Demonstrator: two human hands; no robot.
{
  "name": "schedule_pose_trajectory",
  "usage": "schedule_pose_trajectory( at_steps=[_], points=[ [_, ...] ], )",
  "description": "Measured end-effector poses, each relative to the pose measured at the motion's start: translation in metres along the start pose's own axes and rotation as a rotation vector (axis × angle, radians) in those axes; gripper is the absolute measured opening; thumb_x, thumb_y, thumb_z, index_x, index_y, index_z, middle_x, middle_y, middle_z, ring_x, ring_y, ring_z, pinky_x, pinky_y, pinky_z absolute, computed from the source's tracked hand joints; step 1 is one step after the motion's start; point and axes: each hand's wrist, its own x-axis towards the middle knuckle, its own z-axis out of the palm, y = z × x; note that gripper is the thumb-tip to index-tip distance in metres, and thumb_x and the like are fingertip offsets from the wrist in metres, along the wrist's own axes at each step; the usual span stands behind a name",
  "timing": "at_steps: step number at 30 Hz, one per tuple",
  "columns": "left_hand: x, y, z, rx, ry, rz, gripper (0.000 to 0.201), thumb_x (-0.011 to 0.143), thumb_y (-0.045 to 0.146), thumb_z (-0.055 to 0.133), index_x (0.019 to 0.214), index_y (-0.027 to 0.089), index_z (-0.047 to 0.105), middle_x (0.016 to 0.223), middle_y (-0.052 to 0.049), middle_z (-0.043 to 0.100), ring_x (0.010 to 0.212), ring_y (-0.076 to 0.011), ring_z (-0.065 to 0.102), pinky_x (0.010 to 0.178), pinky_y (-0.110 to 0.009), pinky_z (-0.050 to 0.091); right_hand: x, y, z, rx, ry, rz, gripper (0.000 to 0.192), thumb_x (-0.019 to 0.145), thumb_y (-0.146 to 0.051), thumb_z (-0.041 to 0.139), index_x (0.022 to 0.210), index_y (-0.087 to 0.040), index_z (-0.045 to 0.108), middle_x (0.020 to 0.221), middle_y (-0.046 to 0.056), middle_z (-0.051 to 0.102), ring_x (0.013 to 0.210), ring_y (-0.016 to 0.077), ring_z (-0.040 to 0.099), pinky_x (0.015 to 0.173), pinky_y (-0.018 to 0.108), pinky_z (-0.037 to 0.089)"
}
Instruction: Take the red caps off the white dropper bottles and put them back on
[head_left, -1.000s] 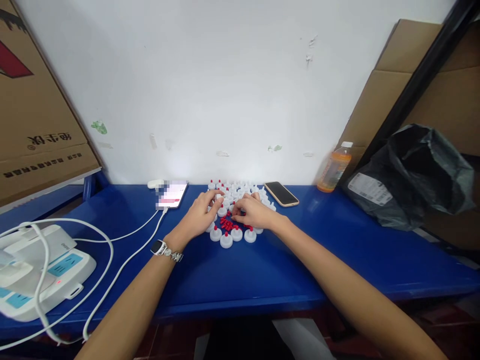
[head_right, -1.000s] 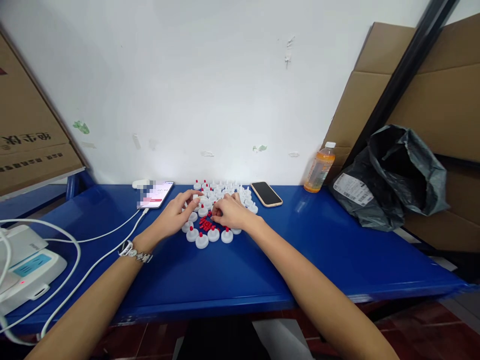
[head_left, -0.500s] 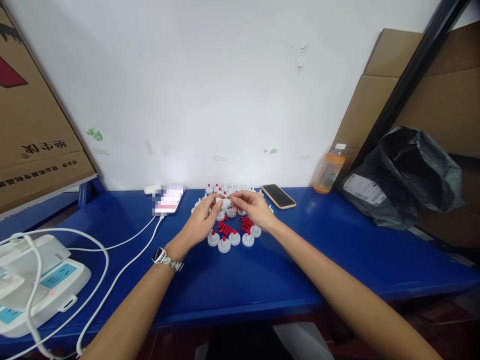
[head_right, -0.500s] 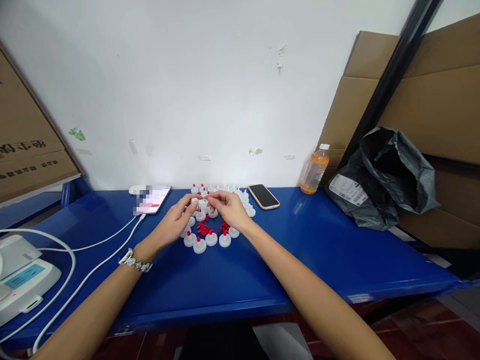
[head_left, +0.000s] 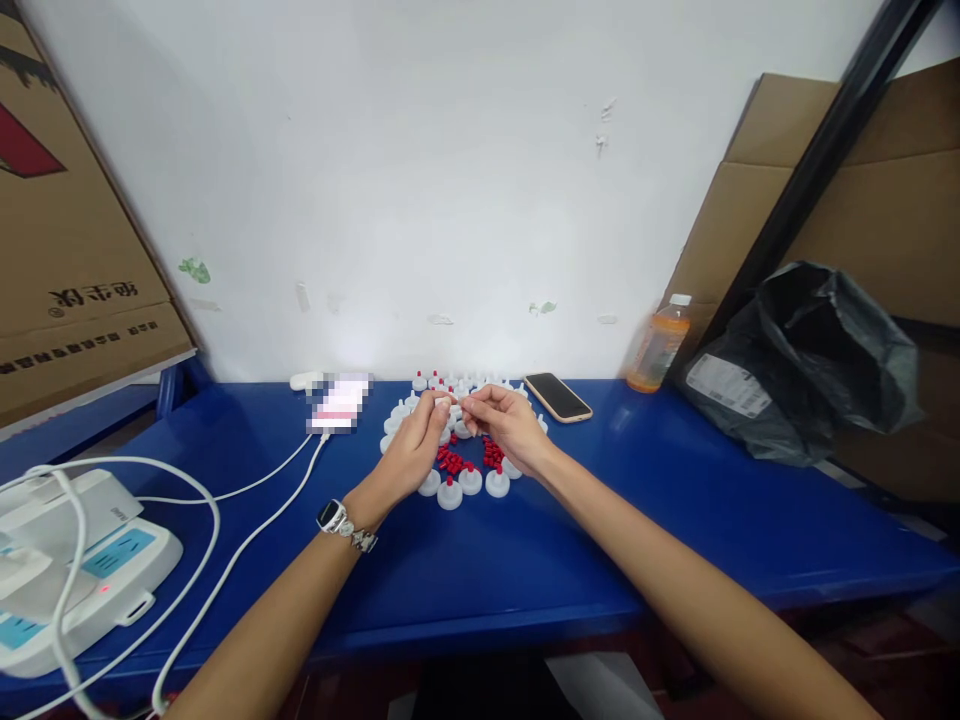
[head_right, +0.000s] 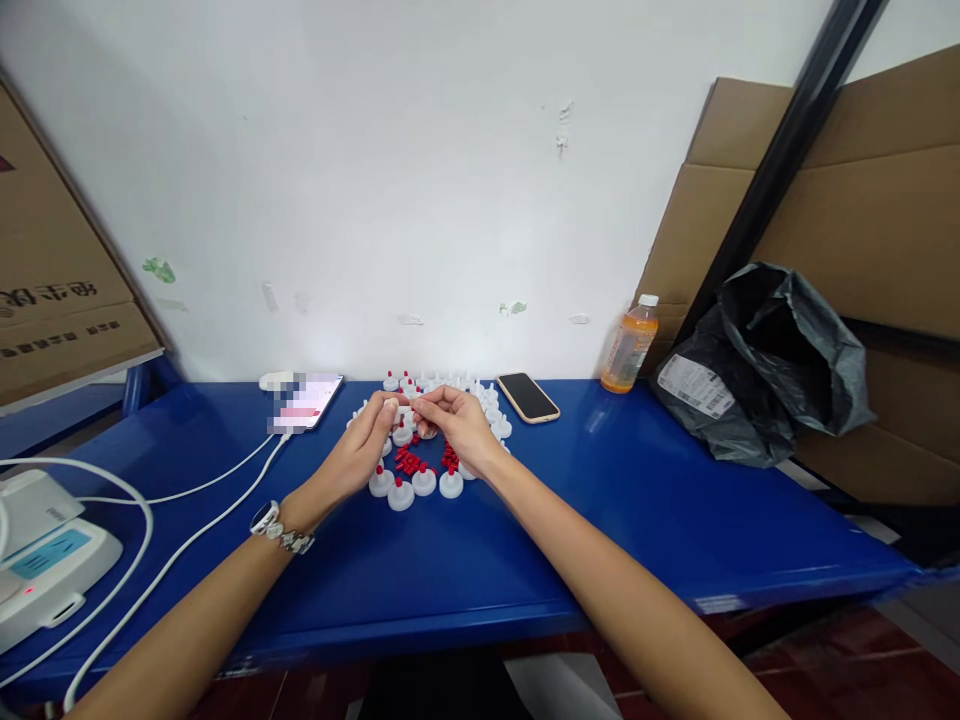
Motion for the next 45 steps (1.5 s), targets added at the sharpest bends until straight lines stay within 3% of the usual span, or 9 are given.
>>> schedule_pose_trajectory(
  at_steps=[5,13,18,21,26,30,34,39,45],
  points=[
    [0.000,-0.001,0.009,0.001,0.064,0.018,0.036,0.104,0.049,0.025,0.117,0.022,0.046,0.097,-0.004,0.064,0.085,-0.0177,0.060,0.079,-0.032,0.047,-0.003,-0.002,0.016,0.096,0.101,-0.016,0.038,0.065,-0.044,0.085,0.071,-0.020,0.056,0.063,-0.002,0.061,0.055,0.0099,0.052,0.053,0.025,0.042],
    [0.003,0.002,0.002,-0.075,0.048,-0.002,0.044,0.104,0.050,0.022,0.125,0.021,0.048,0.096,-0.005,0.066,0.091,-0.0200,0.063,0.086,-0.036,0.048,-0.007,-0.005,0.025,-0.026,0.048,-0.105,0.038,0.071,-0.046,0.080,0.071,-0.021,0.052,0.060,-0.003,0.060,0.054,0.0108,0.053,0.056,0.027,0.044],
    [0.010,-0.021,-0.032,0.117,0.163,-0.033,0.050,0.104,0.048,0.020,0.105,0.020,0.060,0.114,-0.009,0.064,0.113,-0.0236,0.056,0.100,-0.041,0.041,0.037,-0.002,0.008,-0.354,0.059,-0.218,0.030,0.078,-0.043,0.072,0.075,-0.021,0.053,0.062,-0.002,0.062,0.055,0.0128,0.057,0.057,0.028,0.046],
    [0.014,-0.043,-0.045,0.287,0.194,-0.042,0.039,0.102,0.042,0.032,0.098,0.018,0.062,0.102,-0.010,0.066,0.102,-0.0253,0.058,0.093,-0.041,0.044,0.079,0.006,0.001,-0.647,0.046,-0.225,0.017,0.079,-0.031,0.067,0.076,-0.019,0.056,0.068,0.000,0.066,0.058,0.0134,0.060,0.060,0.027,0.047],
    [0.014,-0.060,-0.041,0.429,0.129,-0.072,0.024,0.097,0.033,0.044,0.093,0.018,0.063,0.093,-0.008,0.065,0.091,-0.0248,0.059,0.083,-0.039,0.046,0.133,0.025,0.012,-1.242,-0.045,-0.188,0.006,0.081,-0.016,0.059,0.081,-0.016,0.065,0.078,0.004,0.071,0.073,0.0142,0.064,0.068,0.024,0.046],
    [0.011,-0.058,-0.033,0.460,0.068,-0.080,0.019,0.095,0.030,0.047,0.091,0.020,0.063,0.092,-0.007,0.064,0.091,-0.0243,0.059,0.081,-0.038,0.046,0.153,0.039,0.020,-1.445,-0.171,-0.127,0.009,0.078,-0.013,0.062,0.082,-0.015,0.070,0.083,0.006,0.073,0.076,0.0155,0.065,0.069,0.023,0.044],
    [0.011,-0.058,-0.035,0.463,0.049,-0.085,0.017,0.094,0.028,0.048,0.090,0.020,0.063,0.092,-0.007,0.064,0.092,-0.0244,0.059,0.081,-0.038,0.046,0.159,0.042,0.019,-1.495,-0.235,-0.091,0.008,0.076,-0.014,0.065,0.080,-0.015,0.072,0.081,0.007,0.073,0.074,0.0167,0.065,0.069,0.024,0.044],
    [0.012,-0.060,-0.039,0.465,0.110,-0.118,0.017,0.094,0.026,0.048,0.091,0.019,0.063,0.094,-0.008,0.066,0.092,-0.0249,0.059,0.080,-0.038,0.045,0.152,0.034,0.027,-1.550,-0.286,-0.141,0.021,0.082,-0.035,0.066,0.094,-0.019,0.073,0.091,0.006,0.074,0.085,0.0209,0.066,0.081,0.031,0.044],
    [0.012,-0.061,-0.040,0.468,0.123,-0.125,0.017,0.094,0.028,0.050,0.091,0.019,0.064,0.093,-0.009,0.064,0.095,-0.0265,0.059,0.083,-0.040,0.046,0.143,0.029,0.033,-1.577,-0.344,-0.130,0.012,0.080,-0.029,0.069,0.081,-0.018,0.073,0.084,0.004,0.074,0.087,0.0201,0.065,0.090,0.035,0.039]
  ],
)
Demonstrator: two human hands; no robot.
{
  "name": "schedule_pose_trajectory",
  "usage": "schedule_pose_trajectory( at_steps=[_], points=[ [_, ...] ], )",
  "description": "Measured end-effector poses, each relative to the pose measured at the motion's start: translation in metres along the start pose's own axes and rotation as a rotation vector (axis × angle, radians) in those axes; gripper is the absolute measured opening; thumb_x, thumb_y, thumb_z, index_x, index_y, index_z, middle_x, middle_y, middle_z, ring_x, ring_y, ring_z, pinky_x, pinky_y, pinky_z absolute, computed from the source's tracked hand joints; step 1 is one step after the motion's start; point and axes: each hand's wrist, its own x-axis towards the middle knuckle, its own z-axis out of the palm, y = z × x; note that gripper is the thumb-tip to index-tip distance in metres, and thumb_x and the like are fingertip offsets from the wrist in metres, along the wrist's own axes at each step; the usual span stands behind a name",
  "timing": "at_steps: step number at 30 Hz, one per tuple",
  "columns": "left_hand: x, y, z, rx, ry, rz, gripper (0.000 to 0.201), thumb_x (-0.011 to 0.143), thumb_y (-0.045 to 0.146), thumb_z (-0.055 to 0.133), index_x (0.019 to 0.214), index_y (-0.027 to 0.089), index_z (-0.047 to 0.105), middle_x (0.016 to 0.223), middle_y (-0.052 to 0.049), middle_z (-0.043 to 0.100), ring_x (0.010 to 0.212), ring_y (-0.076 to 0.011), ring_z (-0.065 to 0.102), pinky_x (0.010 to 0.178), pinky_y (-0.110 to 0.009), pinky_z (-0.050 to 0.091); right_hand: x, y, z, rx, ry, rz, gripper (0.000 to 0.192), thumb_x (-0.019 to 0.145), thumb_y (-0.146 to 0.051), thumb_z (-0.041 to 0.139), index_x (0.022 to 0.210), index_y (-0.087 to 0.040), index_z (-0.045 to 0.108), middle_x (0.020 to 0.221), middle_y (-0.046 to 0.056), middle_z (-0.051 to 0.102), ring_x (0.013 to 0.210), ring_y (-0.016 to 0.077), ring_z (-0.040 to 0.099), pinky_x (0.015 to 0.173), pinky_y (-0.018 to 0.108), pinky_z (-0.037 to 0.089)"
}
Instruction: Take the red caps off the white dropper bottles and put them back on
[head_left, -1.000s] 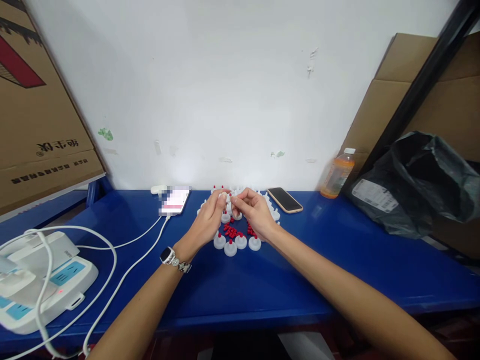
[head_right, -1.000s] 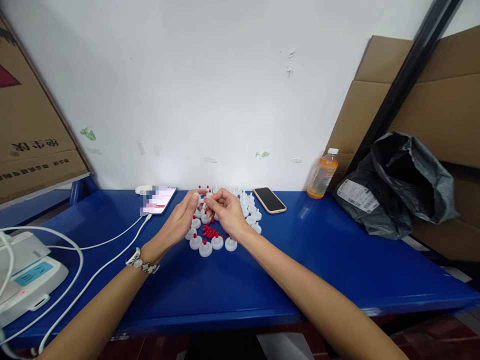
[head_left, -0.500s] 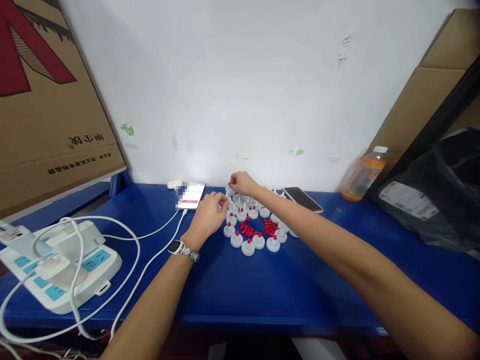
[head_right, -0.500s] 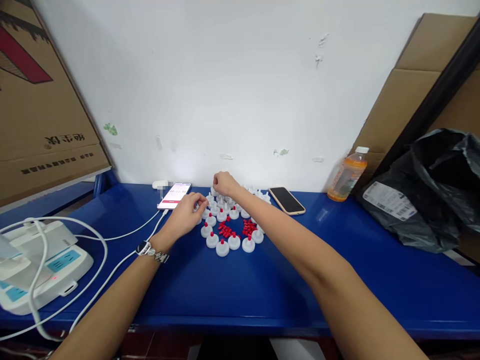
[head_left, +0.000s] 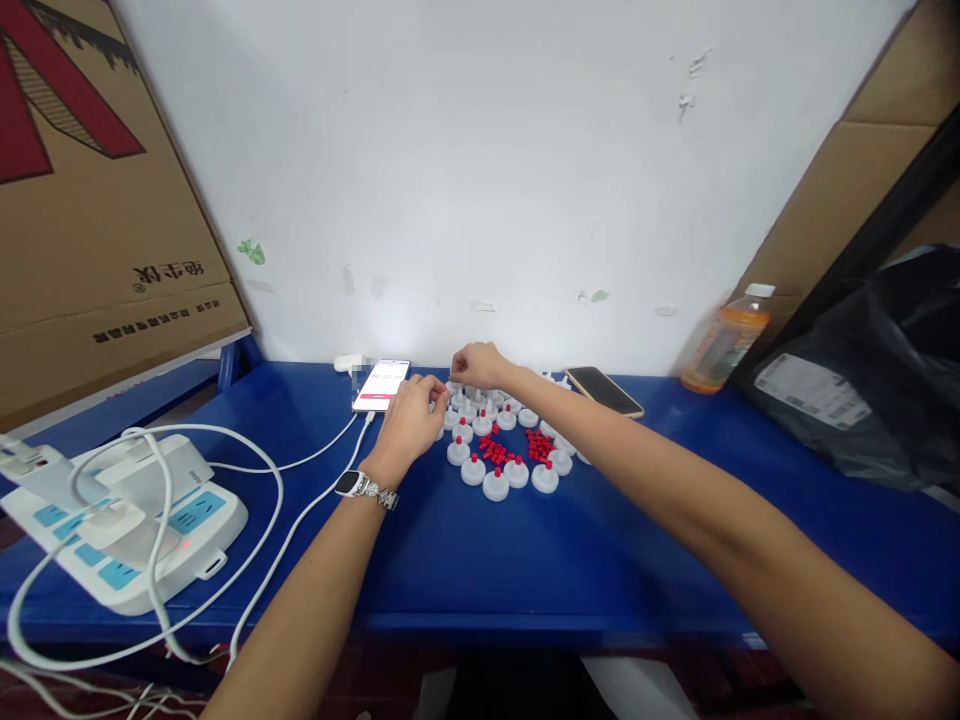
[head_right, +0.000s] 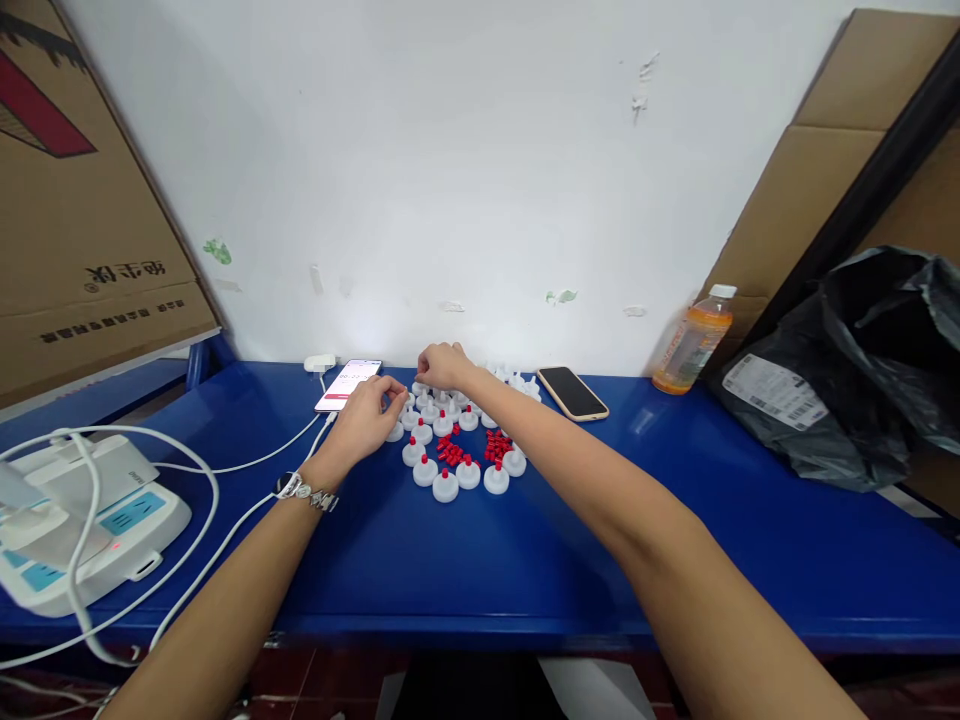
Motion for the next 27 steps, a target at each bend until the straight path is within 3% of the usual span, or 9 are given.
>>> schedule_pose_trajectory(
  at_steps=[3,6,9,11,14,17,20,27],
  points=[
    [-0.001,0.003,0.001,-0.032,0.058,0.024,0.019,0.094,0.031,0.051,0.101,0.018,0.063,0.103,-0.011,0.062,0.103,-0.0278,0.058,0.090,-0.042,0.047,-0.018,0.001,-0.007,0.180,0.136,0.054,0.015,0.084,-0.030,0.065,0.084,-0.017,0.073,0.081,0.003,0.073,0.079,0.0163,0.063,0.080,0.030,0.041],
    [-0.004,0.012,0.001,-0.107,0.120,0.062,0.035,0.091,0.038,0.057,0.120,0.019,0.056,0.120,-0.012,0.058,0.109,-0.0279,0.057,0.094,-0.043,0.047,-0.053,-0.002,-0.014,0.554,0.294,0.083,0.022,0.083,-0.036,0.066,0.079,-0.015,0.070,0.074,0.002,0.068,0.068,0.0134,0.058,0.067,0.027,0.041],
    [-0.007,0.026,0.001,-0.224,0.048,0.119,0.038,0.091,0.042,0.058,0.124,0.022,0.054,0.118,-0.009,0.062,0.105,-0.0254,0.060,0.090,-0.040,0.049,-0.093,-0.006,-0.015,0.848,0.296,0.130,0.035,0.080,-0.049,0.068,0.073,-0.015,0.067,0.062,-0.001,0.060,0.058,0.0121,0.049,0.057,0.026,0.036],
    [-0.009,0.034,0.000,-0.301,-0.045,0.142,0.036,0.094,0.044,0.054,0.123,0.022,0.055,0.105,-0.006,0.066,0.096,-0.0228,0.063,0.083,-0.036,0.050,-0.115,-0.006,-0.014,0.907,0.288,0.167,0.040,0.084,-0.053,0.062,0.072,-0.016,0.066,0.061,-0.001,0.059,0.056,0.0122,0.047,0.056,0.026,0.035],
    [-0.011,0.040,-0.001,-0.328,-0.116,0.146,0.037,0.097,0.045,0.049,0.124,0.022,0.057,0.092,-0.004,0.064,0.086,-0.0205,0.062,0.076,-0.033,0.048,-0.135,0.000,-0.013,0.720,0.288,0.152,0.037,0.093,-0.044,0.051,0.078,-0.016,0.070,0.069,0.002,0.065,0.066,0.0151,0.055,0.066,0.029,0.038],
    [-0.010,0.039,0.000,-0.296,-0.130,0.152,0.037,0.097,0.046,0.048,0.122,0.022,0.059,0.087,-0.003,0.061,0.083,-0.0199,0.060,0.075,-0.033,0.047,-0.142,0.006,-0.011,0.333,0.198,0.035,0.018,0.088,-0.030,0.060,0.085,-0.021,0.074,0.078,0.002,0.070,0.085,0.0197,0.057,0.082,0.034,0.035],
    [-0.010,0.036,0.001,-0.281,-0.144,0.160,0.036,0.096,0.048,0.049,0.116,0.021,0.060,0.082,-0.002,0.059,0.080,-0.0189,0.058,0.073,-0.032,0.046,-0.141,0.006,-0.010,0.078,0.086,-0.053,0.013,0.085,-0.032,0.067,0.089,-0.023,0.076,0.080,0.004,0.069,0.089,0.0223,0.054,0.084,0.037,0.029],
    [-0.010,0.038,0.002,-0.256,-0.158,0.169,0.035,0.096,0.050,0.049,0.112,0.022,0.061,0.081,-0.001,0.058,0.079,-0.0186,0.058,0.072,-0.030,0.044,-0.134,0.001,-0.007,-0.051,0.022,-0.098,0.012,0.087,-0.026,0.064,0.086,-0.021,0.075,0.086,0.007,0.068,0.095,0.0249,0.052,0.085,0.039,0.029]
  ],
)
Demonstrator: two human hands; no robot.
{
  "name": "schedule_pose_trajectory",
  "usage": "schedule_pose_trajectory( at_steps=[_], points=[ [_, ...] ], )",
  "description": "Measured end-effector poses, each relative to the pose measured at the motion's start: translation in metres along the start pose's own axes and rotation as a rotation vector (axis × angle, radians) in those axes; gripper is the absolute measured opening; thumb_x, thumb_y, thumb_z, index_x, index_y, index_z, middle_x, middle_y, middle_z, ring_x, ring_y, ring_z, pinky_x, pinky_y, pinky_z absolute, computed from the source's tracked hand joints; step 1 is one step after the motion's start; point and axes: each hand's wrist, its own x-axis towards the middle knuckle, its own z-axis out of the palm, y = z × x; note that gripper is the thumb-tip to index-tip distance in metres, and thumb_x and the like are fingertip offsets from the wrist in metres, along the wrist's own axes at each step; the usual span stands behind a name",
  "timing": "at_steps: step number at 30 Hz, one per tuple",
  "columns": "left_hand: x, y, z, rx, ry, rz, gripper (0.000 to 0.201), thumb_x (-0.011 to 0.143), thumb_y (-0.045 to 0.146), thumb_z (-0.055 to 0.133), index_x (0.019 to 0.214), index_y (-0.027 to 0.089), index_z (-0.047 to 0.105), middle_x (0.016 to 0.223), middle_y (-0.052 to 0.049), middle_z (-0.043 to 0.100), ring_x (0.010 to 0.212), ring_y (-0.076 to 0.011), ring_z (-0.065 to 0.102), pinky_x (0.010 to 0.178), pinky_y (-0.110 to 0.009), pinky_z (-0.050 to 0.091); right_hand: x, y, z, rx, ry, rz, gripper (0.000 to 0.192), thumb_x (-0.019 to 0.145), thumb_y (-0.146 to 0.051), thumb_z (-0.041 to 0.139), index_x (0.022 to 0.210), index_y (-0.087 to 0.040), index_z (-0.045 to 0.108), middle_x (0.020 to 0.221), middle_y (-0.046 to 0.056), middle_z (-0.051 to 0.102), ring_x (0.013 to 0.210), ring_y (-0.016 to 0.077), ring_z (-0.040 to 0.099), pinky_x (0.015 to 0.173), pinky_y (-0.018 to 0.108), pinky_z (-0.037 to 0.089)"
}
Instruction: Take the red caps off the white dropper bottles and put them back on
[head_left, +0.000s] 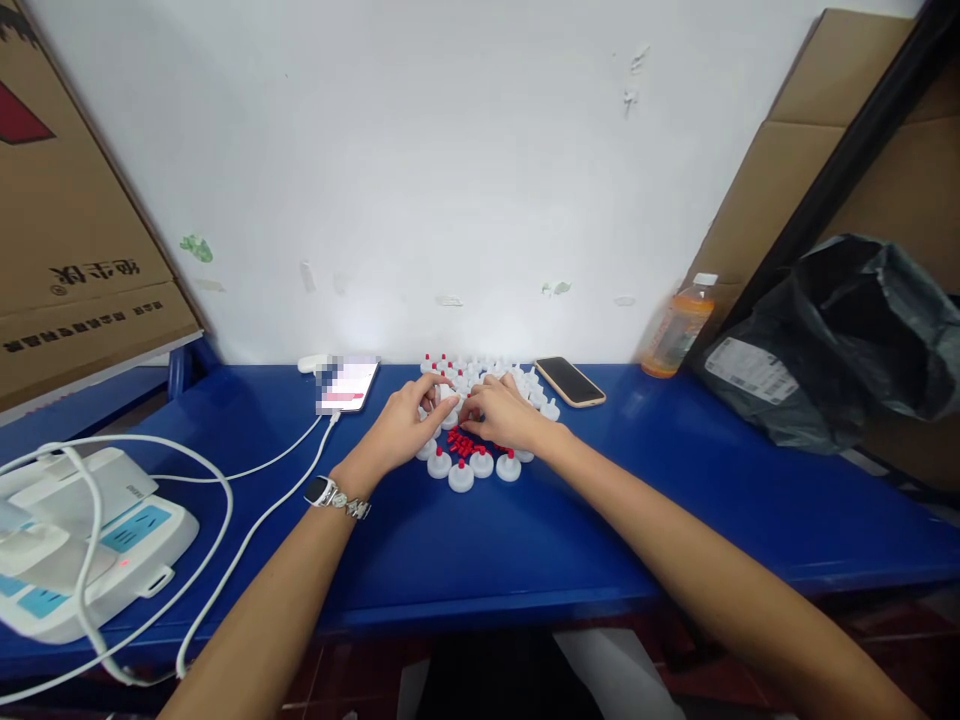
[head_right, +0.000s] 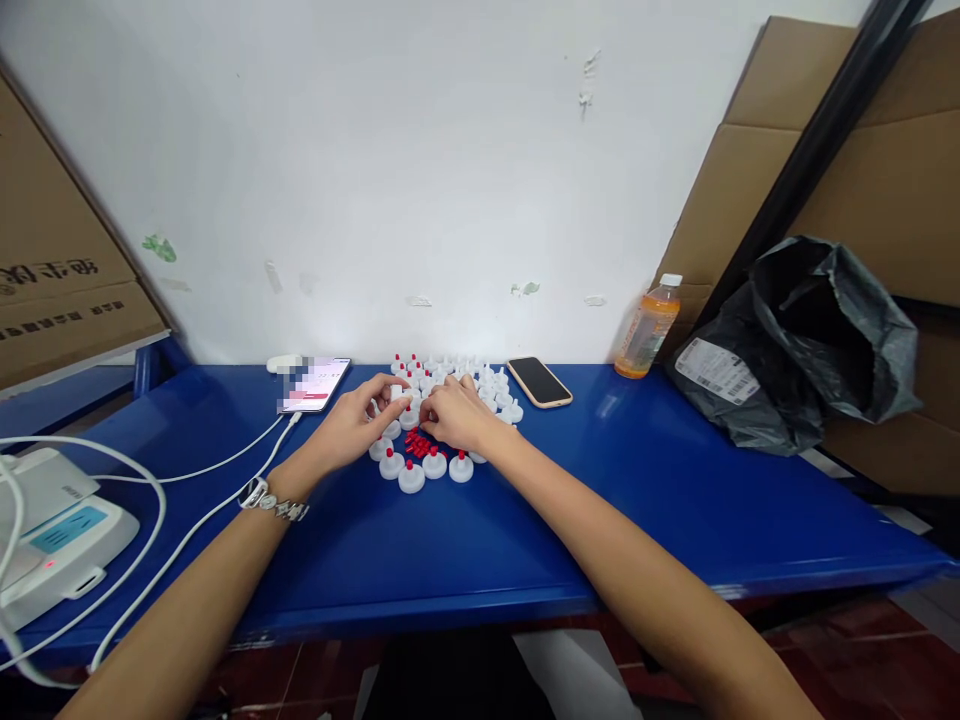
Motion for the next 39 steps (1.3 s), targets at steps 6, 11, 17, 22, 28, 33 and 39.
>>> schedule_pose_trajectory(
  at_steps=[6,11,17,22,28,33,39],
  points=[
    [0.000,0.000,0.000,-0.014,0.012,0.000,0.034,0.096,0.051,0.048,0.110,0.022,0.060,0.081,-0.002,0.060,0.079,-0.0186,0.058,0.070,-0.030,0.044,-0.008,0.008,-0.008,0.440,0.248,0.120,0.008,0.083,-0.025,0.064,0.084,-0.019,0.069,0.088,0.005,0.070,0.087,0.0202,0.059,0.082,0.036,0.041],
    [0.000,0.006,-0.001,-0.028,0.018,-0.010,0.034,0.096,0.050,0.049,0.110,0.021,0.060,0.081,-0.002,0.061,0.075,-0.0177,0.058,0.068,-0.029,0.044,-0.012,0.007,-0.011,1.102,0.423,0.242,0.027,0.077,-0.034,0.072,0.098,-0.018,0.067,0.077,0.002,0.070,0.072,0.0159,0.064,0.069,0.029,0.046],
    [0.000,0.015,-0.002,-0.046,0.032,0.004,0.035,0.096,0.049,0.048,0.113,0.020,0.059,0.080,-0.001,0.060,0.071,-0.0160,0.055,0.067,-0.028,0.043,-0.011,-0.007,-0.006,1.384,0.428,0.337,0.035,0.064,-0.044,0.084,0.076,-0.018,0.066,0.066,0.000,0.067,0.056,0.0108,0.054,0.055,0.026,0.039],
    [-0.001,0.019,0.002,-0.101,0.014,0.013,0.033,0.098,0.048,0.047,0.113,0.020,0.058,0.080,0.000,0.060,0.070,-0.0152,0.055,0.066,-0.027,0.042,-0.012,-0.017,-0.007,1.573,0.411,0.335,0.040,0.058,-0.041,0.089,0.067,-0.018,0.057,0.056,-0.005,0.058,0.050,0.0072,0.043,0.051,0.024,0.031],
    [-0.002,0.021,0.006,-0.210,0.053,0.025,0.033,0.099,0.050,0.044,0.109,0.021,0.057,0.075,0.002,0.055,0.066,-0.0139,0.049,0.061,-0.026,0.038,-0.015,-0.021,-0.018,1.650,0.367,0.267,0.034,0.062,-0.039,0.087,0.069,-0.018,0.061,0.064,-0.001,0.065,0.058,0.0101,0.053,0.053,0.025,0.035],
    [-0.003,0.023,0.005,-0.201,0.084,0.029,0.035,0.101,0.049,0.037,0.109,0.021,0.056,0.077,0.001,0.055,0.069,-0.0147,0.050,0.066,-0.027,0.040,-0.015,-0.021,-0.017,1.641,0.357,0.254,0.034,0.063,-0.040,0.087,0.074,-0.018,0.064,0.071,0.001,0.069,0.061,0.0115,0.057,0.054,0.025,0.040],
    [-0.004,0.025,0.010,-0.256,0.092,0.007,0.035,0.102,0.049,0.036,0.115,0.021,0.054,0.086,-0.001,0.061,0.076,-0.0157,0.055,0.069,-0.028,0.041,-0.013,-0.022,-0.009,1.636,0.391,0.190,0.035,0.067,-0.041,0.085,0.072,-0.019,0.058,0.069,0.000,0.068,0.062,0.0119,0.059,0.060,0.027,0.045]
  ],
)
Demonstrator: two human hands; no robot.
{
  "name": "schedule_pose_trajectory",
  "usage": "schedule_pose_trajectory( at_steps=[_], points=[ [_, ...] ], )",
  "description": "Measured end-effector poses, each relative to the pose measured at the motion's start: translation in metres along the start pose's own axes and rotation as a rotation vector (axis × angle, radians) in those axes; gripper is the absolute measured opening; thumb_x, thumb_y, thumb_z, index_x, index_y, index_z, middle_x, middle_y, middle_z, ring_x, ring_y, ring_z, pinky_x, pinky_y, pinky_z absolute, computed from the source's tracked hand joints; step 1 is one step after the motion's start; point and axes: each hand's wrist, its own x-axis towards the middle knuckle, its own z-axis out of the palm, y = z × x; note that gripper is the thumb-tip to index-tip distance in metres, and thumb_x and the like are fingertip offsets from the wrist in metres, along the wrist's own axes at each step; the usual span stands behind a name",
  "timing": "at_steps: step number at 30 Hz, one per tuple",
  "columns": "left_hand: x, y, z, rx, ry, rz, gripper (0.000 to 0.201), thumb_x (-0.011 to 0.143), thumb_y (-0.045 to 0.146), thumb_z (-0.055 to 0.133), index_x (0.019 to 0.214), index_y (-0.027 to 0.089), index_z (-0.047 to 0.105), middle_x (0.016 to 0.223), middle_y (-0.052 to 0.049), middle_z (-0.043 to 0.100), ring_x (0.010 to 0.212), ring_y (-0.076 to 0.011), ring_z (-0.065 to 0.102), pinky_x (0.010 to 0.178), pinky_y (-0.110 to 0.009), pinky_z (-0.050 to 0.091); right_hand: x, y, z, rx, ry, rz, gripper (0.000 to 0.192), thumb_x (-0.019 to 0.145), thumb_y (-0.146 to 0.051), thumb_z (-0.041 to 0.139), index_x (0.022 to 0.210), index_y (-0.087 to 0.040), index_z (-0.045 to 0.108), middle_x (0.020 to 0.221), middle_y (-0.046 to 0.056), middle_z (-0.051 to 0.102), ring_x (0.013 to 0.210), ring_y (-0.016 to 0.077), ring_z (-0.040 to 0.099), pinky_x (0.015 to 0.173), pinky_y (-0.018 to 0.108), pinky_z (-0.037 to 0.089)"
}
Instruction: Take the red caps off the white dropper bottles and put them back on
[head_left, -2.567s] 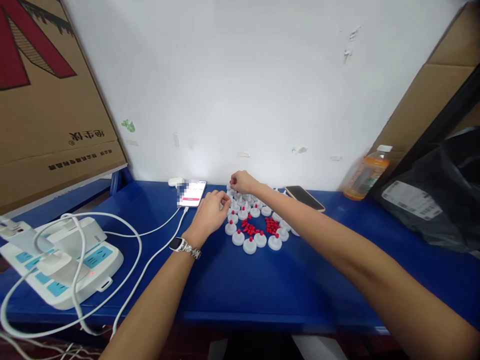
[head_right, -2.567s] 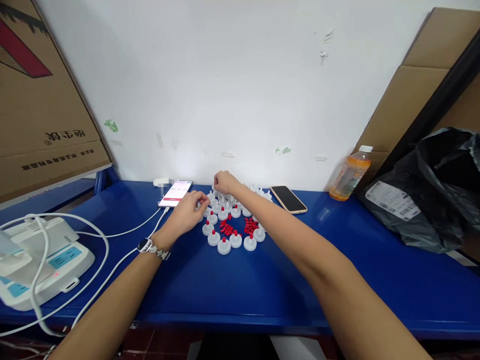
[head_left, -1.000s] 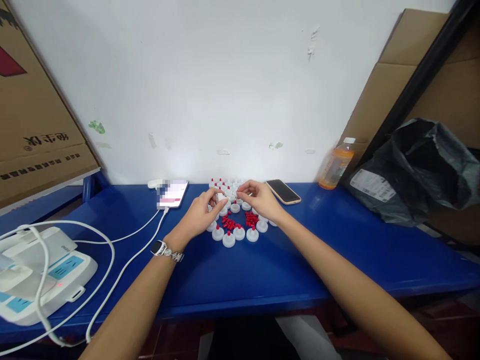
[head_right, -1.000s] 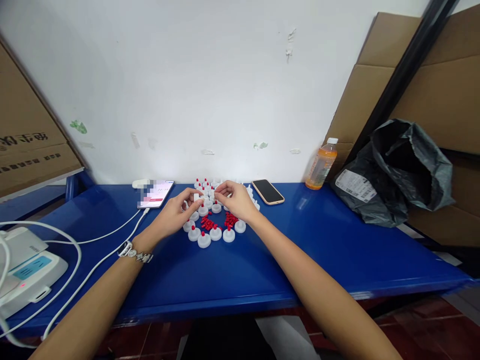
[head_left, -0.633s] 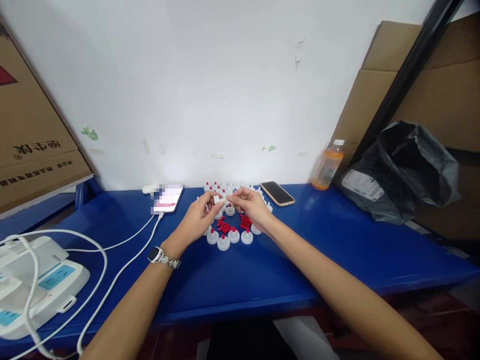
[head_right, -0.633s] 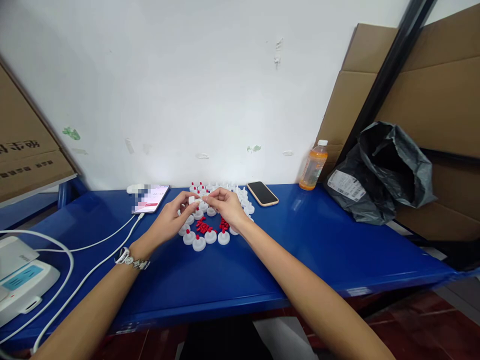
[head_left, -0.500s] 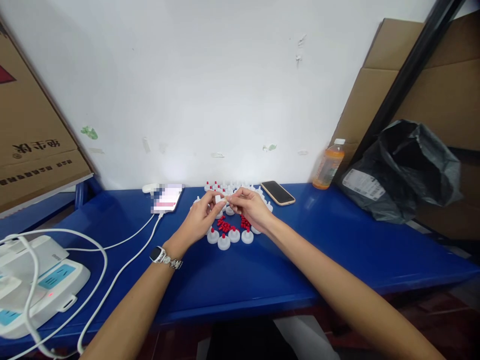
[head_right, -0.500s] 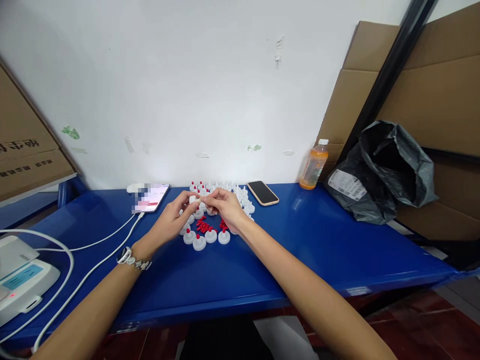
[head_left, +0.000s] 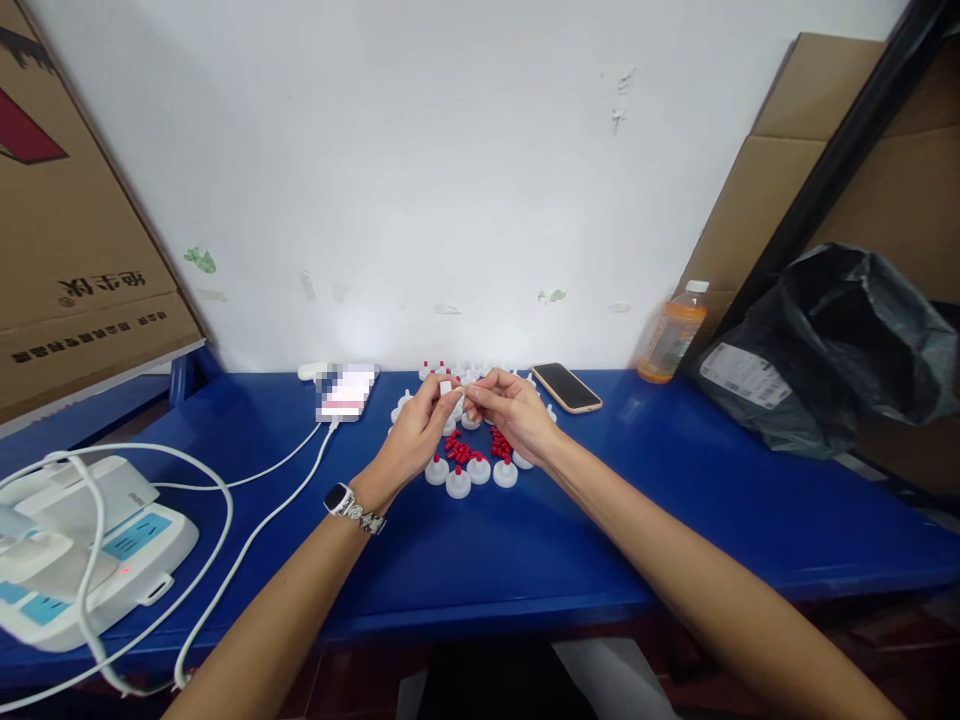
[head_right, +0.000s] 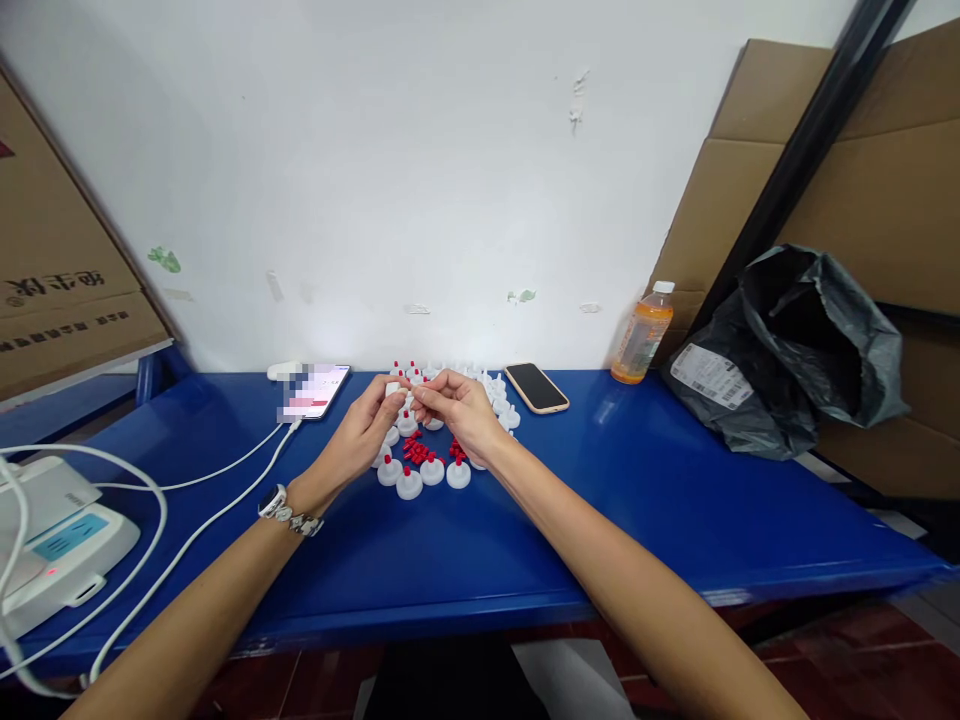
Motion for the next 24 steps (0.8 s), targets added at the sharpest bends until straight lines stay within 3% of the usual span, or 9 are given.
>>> schedule_pose_trajectory(
  at_steps=[5,8,11,14,18,24],
  points=[
    [0.002,-0.001,-0.002,-0.045,-0.012,0.013,0.036,0.101,0.050,0.039,0.113,0.022,0.057,0.088,-0.001,0.063,0.078,-0.0160,0.056,0.072,-0.029,0.043,-0.002,-0.003,0.004,-0.026,-0.021,-0.019,0.035,0.069,-0.042,0.084,0.072,-0.019,0.057,0.067,-0.001,0.066,0.061,0.0120,0.059,0.061,0.028,0.047],
    [0.006,-0.008,-0.015,0.002,0.002,0.015,0.039,0.101,0.052,0.038,0.114,0.022,0.060,0.104,-0.004,0.066,0.095,-0.0192,0.060,0.086,-0.032,0.046,0.010,-0.005,0.004,-0.144,-0.019,-0.061,0.034,0.071,-0.044,0.081,0.074,-0.019,0.058,0.068,0.000,0.067,0.059,0.0121,0.059,0.060,0.028,0.049],
    [0.010,-0.025,-0.031,0.120,0.095,-0.046,0.044,0.103,0.049,0.027,0.110,0.020,0.060,0.113,-0.008,0.065,0.110,-0.0219,0.057,0.097,-0.036,0.043,0.038,-0.001,0.000,-0.362,-0.013,-0.116,0.029,0.073,-0.040,0.078,0.076,-0.018,0.060,0.066,0.001,0.068,0.056,0.0126,0.060,0.058,0.028,0.049],
    [0.012,-0.048,-0.042,0.286,0.182,-0.105,0.036,0.102,0.044,0.034,0.107,0.019,0.059,0.104,-0.009,0.064,0.104,-0.0240,0.058,0.096,-0.041,0.044,0.077,0.008,-0.006,-0.620,0.001,-0.133,0.016,0.076,-0.027,0.072,0.079,-0.017,0.060,0.067,0.002,0.069,0.056,0.0132,0.063,0.058,0.026,0.049],
    [0.010,-0.070,-0.041,0.456,0.150,-0.107,0.024,0.096,0.036,0.046,0.100,0.019,0.062,0.097,-0.010,0.063,0.098,-0.0264,0.057,0.092,-0.044,0.046,0.120,0.024,-0.002,-0.950,-0.033,-0.127,0.002,0.077,-0.013,0.063,0.077,-0.015,0.063,0.066,0.003,0.070,0.058,0.0136,0.065,0.060,0.025,0.048],
    [0.007,-0.071,-0.036,0.481,0.119,-0.165,0.021,0.093,0.032,0.051,0.101,0.017,0.063,0.100,-0.011,0.062,0.100,-0.0280,0.057,0.089,-0.045,0.047,0.146,0.043,0.013,-1.331,-0.242,-0.160,0.008,0.079,-0.015,0.063,0.081,-0.014,0.070,0.078,0.006,0.074,0.072,0.0153,0.066,0.068,0.024,0.046]
  ],
)
